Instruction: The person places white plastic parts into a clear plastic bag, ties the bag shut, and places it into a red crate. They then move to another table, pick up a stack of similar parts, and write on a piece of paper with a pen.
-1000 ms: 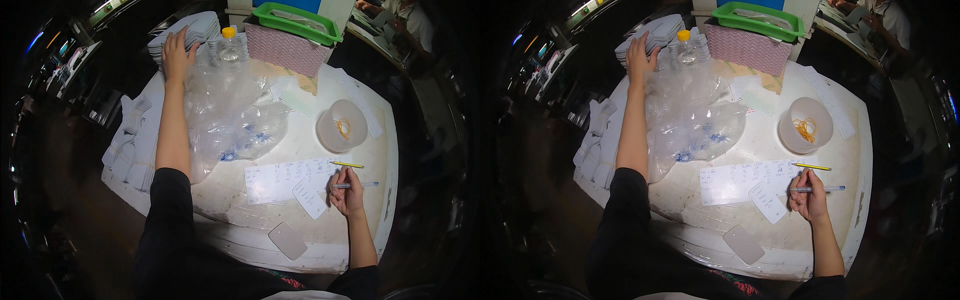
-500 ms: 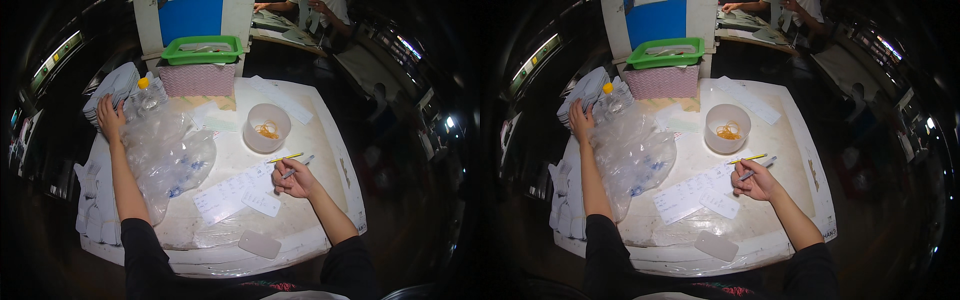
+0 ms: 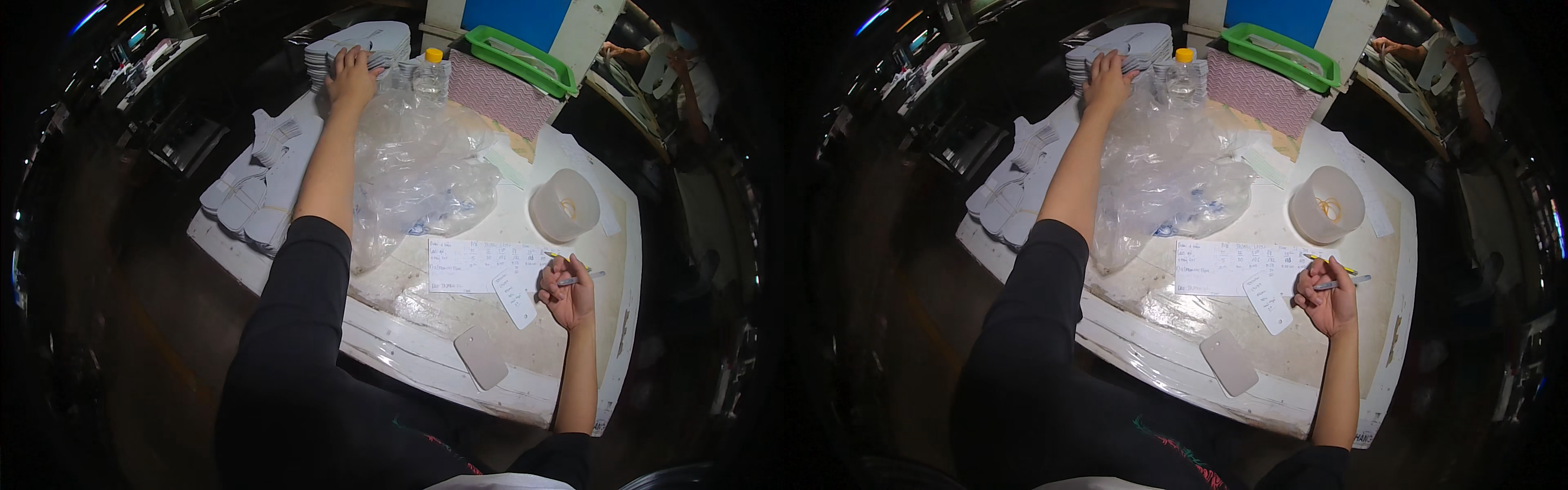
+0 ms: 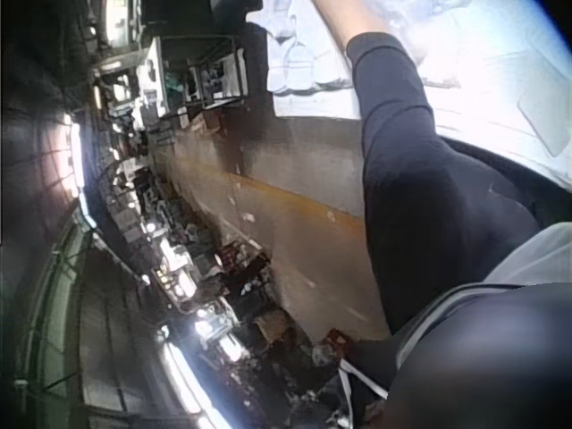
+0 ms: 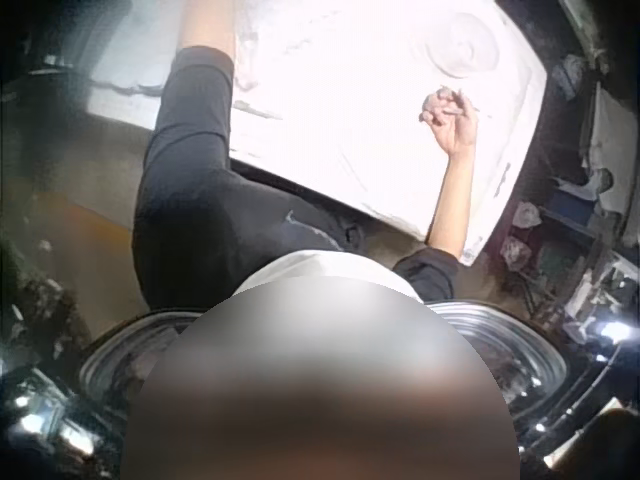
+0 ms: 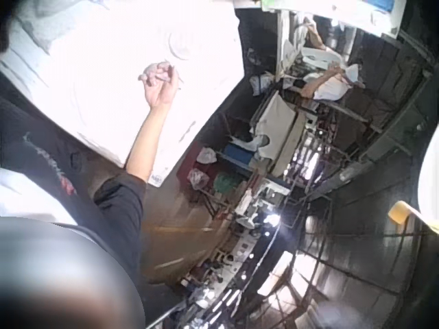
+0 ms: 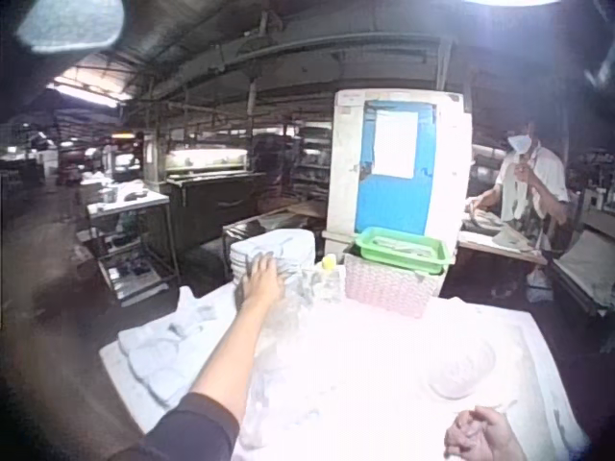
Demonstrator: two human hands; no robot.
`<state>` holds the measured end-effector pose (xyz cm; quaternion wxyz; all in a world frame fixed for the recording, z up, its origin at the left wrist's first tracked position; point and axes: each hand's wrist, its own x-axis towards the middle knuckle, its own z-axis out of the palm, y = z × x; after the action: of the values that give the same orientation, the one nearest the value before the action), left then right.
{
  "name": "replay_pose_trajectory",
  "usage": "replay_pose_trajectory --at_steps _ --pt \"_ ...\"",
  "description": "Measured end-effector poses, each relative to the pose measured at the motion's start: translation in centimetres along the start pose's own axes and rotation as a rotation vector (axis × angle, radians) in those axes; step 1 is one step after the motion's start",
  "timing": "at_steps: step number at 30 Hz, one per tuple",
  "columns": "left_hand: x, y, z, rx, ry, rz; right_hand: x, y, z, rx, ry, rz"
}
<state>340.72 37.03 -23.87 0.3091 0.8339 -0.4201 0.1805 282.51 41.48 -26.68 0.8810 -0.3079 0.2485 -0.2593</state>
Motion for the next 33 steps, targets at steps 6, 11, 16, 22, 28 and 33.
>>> replay_pose_trajectory --at_steps 6,11,16,22,28,33 --pt "0.2 -0.4 -7.0 0.238 -0.419 0.093 -0.2 0.4 -0.4 -0.090 0.015 -0.067" --pt "-8.0 -2.5 -13.6 0.358 -0.007 0.211 -0.6 0.4 -0.7 -0.118 0.043 -0.059" --pt "-12.2 -9.0 -14.4 0.293 -0.232 -0.308 -0.4 0.8 -0.7 -0.127 0.032 -0.097" --pt "-11.2 -14.7 -11.7 0.257 -0.128 -0.125 -0.5 1.4 -0.9 -0.141 0.113 -0.143" --pt "-11.9 -12.0 -13.8 0.016 -0.033 -0.018 -0.5 1.3 -1.1 -0.132 0.052 -0.150" --pt "-12.3 -7.4 -15.1 -0.158 0.324 0.170 -0.4 1.3 -1.3 -0.144 0.026 -0.150"
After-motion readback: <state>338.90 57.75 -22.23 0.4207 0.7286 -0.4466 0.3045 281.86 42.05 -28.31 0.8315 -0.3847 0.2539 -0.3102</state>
